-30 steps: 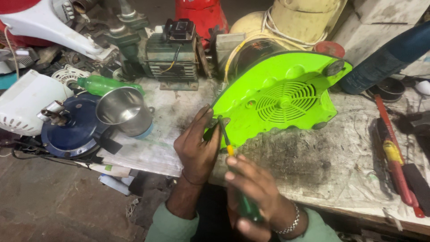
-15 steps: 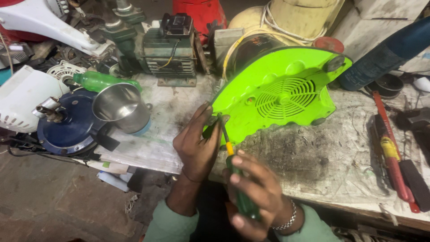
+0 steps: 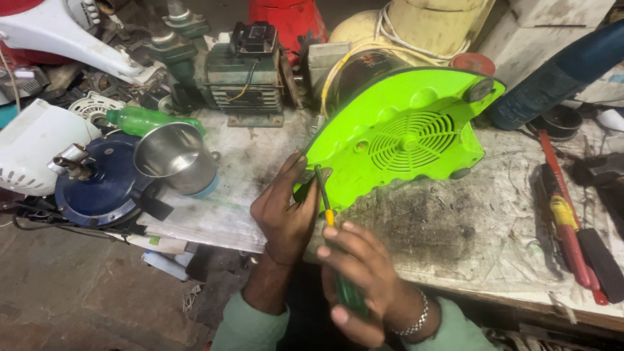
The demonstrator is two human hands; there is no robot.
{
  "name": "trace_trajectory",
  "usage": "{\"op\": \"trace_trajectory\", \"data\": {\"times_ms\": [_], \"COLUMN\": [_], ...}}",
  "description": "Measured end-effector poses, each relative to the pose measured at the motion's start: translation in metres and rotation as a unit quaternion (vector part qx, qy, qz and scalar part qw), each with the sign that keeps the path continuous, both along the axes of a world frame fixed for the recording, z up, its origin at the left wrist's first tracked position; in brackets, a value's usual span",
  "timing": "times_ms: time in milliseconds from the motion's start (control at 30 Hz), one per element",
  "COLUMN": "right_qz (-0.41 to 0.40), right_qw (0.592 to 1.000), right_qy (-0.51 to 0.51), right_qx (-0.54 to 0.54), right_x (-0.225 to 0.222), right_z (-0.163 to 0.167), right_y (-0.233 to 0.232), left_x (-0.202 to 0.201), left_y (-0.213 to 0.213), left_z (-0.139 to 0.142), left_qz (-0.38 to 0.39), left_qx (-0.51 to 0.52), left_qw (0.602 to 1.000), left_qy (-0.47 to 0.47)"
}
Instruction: The person uses a screwdriver to unscrew screws from the green plastic base housing of a mixer-grinder appliance, working around its underside one screw at a time. They then lift the housing off the motor unit and set it aside, exposing the internal motor and wiring.
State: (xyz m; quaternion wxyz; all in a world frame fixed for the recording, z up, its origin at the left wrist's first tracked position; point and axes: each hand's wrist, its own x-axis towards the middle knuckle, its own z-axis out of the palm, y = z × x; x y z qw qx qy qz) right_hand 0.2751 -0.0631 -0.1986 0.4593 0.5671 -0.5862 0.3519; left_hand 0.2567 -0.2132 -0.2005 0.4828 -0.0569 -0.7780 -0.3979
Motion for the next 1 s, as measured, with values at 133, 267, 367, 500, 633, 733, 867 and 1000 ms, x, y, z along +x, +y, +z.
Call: {"op": "trace_trajectory", "data": {"times_ms": [133, 267, 367, 500, 633, 733, 867, 1000], "right_qz": [-0.001, 0.01, -0.01, 0.05, -0.006, 0.004, -0.084, -0.063], "right_qw": [0.999, 0.994, 0.994, 0.977, 0.999, 0.997, 0.993, 0.995], "right_qy": [-0.032, -0.056, -0.043, -0.203, -0.035, -0.065, 0.043, 0.078], "right_qx": [-0.035, -0.094, -0.1, 0.051, -0.001, -0.042, -0.069, 0.021], "right_x": [0.0, 0.001, 0.006, 0.011, 0.007, 0.005, 0.004, 0.005], "right_z": [-0.007, -0.007, 0.005, 0.011, -0.012, -0.028, -0.032, -0.036], "right_y": [-0.005, -0.006, 0.003, 0.02, 0.014, 0.008, 0.023, 0.04], "left_x": [0.001, 0.003, 0.005, 0.006, 0.007, 0.01, 0.014, 0.015], "left_y": [-0.001, -0.001, 0.0, 0.001, 0.003, 0.007, 0.015, 0.021], "left_z": [-0.002, -0.004, -0.006, -0.008, -0.007, -0.004, -0.001, -0.002], "left_qz": [0.004, 0.001, -0.002, -0.008, -0.016, -0.011, 0.001, 0.004], "left_qx": [0.014, 0.017, 0.022, 0.021, 0.008, 0.011, 0.016, 0.022], "left_qw": [1.0, 1.0, 1.0, 0.999, 1.0, 1.0, 1.0, 1.0], "left_qy": [0.0, -0.008, -0.02, -0.023, -0.008, -0.001, -0.003, 0.008]}}
